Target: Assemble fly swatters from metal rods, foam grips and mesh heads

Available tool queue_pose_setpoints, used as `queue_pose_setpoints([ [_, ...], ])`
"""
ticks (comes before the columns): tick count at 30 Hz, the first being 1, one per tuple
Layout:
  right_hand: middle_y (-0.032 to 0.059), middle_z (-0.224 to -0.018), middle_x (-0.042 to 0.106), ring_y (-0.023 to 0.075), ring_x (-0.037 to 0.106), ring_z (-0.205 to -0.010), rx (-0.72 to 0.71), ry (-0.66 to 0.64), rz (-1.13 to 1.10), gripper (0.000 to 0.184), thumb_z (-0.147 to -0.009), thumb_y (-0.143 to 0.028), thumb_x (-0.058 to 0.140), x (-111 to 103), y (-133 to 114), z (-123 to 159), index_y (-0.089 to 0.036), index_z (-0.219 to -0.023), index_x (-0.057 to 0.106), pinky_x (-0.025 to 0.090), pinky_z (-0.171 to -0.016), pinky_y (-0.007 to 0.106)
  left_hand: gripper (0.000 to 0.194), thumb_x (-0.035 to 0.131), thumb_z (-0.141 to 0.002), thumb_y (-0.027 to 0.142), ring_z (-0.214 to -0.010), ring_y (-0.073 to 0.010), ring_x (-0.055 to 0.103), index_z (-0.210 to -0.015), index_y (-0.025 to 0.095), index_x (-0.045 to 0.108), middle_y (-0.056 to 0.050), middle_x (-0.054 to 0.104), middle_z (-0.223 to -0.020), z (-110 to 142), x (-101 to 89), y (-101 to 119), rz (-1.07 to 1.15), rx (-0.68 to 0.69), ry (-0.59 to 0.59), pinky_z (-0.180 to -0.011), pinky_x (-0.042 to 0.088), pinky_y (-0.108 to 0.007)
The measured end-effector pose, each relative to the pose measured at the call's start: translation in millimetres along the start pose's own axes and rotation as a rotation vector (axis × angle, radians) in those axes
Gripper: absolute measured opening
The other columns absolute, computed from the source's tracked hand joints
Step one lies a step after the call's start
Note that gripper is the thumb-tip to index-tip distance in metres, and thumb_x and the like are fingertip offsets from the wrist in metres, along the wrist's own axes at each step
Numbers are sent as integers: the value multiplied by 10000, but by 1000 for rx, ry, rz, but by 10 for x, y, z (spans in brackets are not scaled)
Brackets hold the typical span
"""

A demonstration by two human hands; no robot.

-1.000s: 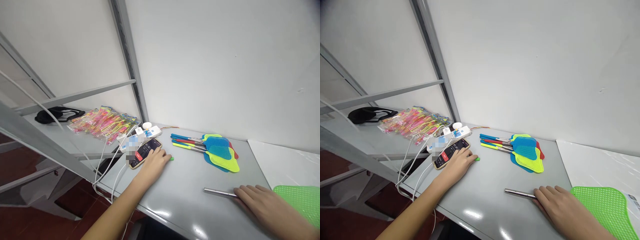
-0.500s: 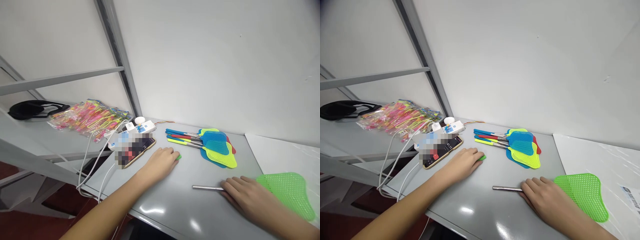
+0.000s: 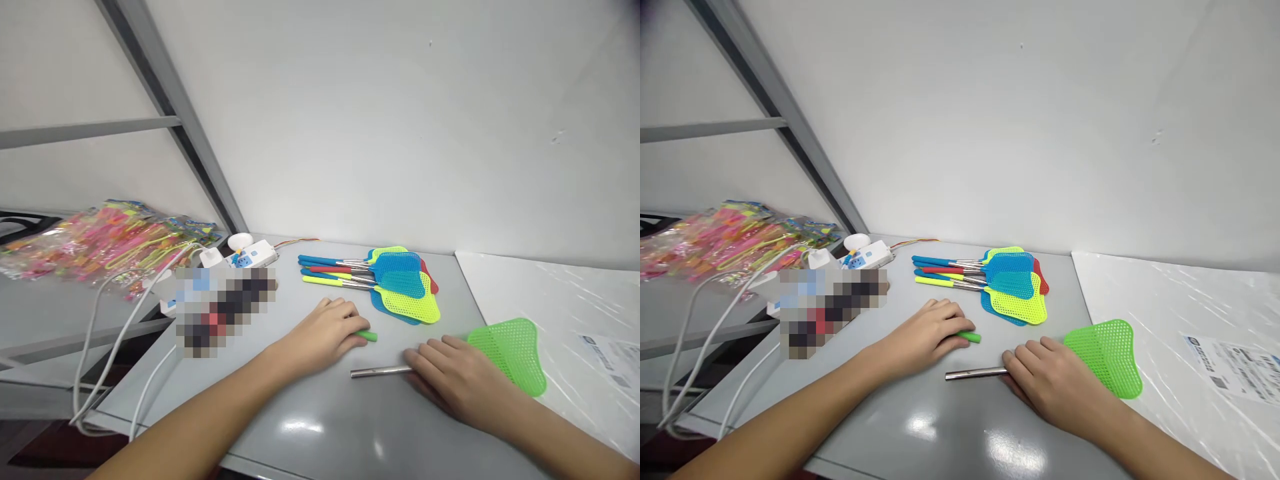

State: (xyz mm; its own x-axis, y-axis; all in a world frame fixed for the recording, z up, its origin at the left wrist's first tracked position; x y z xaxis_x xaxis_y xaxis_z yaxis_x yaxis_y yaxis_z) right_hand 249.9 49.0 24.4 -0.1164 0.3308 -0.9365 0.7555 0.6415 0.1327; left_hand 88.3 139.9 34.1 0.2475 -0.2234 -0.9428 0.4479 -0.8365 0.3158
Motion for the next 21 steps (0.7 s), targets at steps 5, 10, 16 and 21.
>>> queue_pose_setpoints([
  [5, -9, -689, 538, 162, 442, -592, 36, 46, 84, 209, -981, -271, 448, -39, 48, 9, -156, -1074, 595, 270, -613, 332, 292, 360, -990, 202, -1009, -204, 485, -1174, 231, 585, -61, 562, -1085, 7, -22, 124, 24, 40, 22, -905, 337, -376],
  [10, -3, -670, 544, 154, 454, -589, 41, 114, 107, 235, -988, -228, 439, -94, 74, 5, -103, -1113, 594, 281, -622, 335, 269, 420, -957, 251, -1001, -216, 479, -1189, 205, 547, -65, 571, -1075, 24, -71, 328, 0, 145, 69, -975, 286, -448],
  [16, 2, -660, 574, 150, 486, -603, 104, 191, 134, 188, -963, -257, 504, -204, 149, -24, -121, -997, 628, 359, -714, 350, 237, 387, -994, 262, -824, -178, 490, -886, 182, 583, -9, 579, -798, 11, -15, 326, -196, 114, 156, -1016, 239, -486],
  [21, 27, -712, 638, 166, 567, -696, 150, 233, 150, 149, -905, -84, 497, -315, 224, -19, -137, -929, 635, 372, -920, 442, 240, 365, -988, 223, -799, -175, 488, -864, 174, 564, -14, 575, -791, 41, -181, 218, -228, 118, 226, -994, 257, -490],
])
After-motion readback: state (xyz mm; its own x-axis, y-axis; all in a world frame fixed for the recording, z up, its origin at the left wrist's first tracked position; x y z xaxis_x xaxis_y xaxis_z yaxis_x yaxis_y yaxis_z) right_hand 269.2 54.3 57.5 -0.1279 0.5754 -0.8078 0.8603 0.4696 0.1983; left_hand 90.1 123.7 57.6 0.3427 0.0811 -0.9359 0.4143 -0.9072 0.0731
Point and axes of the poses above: each hand's wrist, its own z-axis away from the middle knuckle, its own x-axis out of the palm, y = z × x, the point moved 6 cm from there along -z, towards the middle knuckle
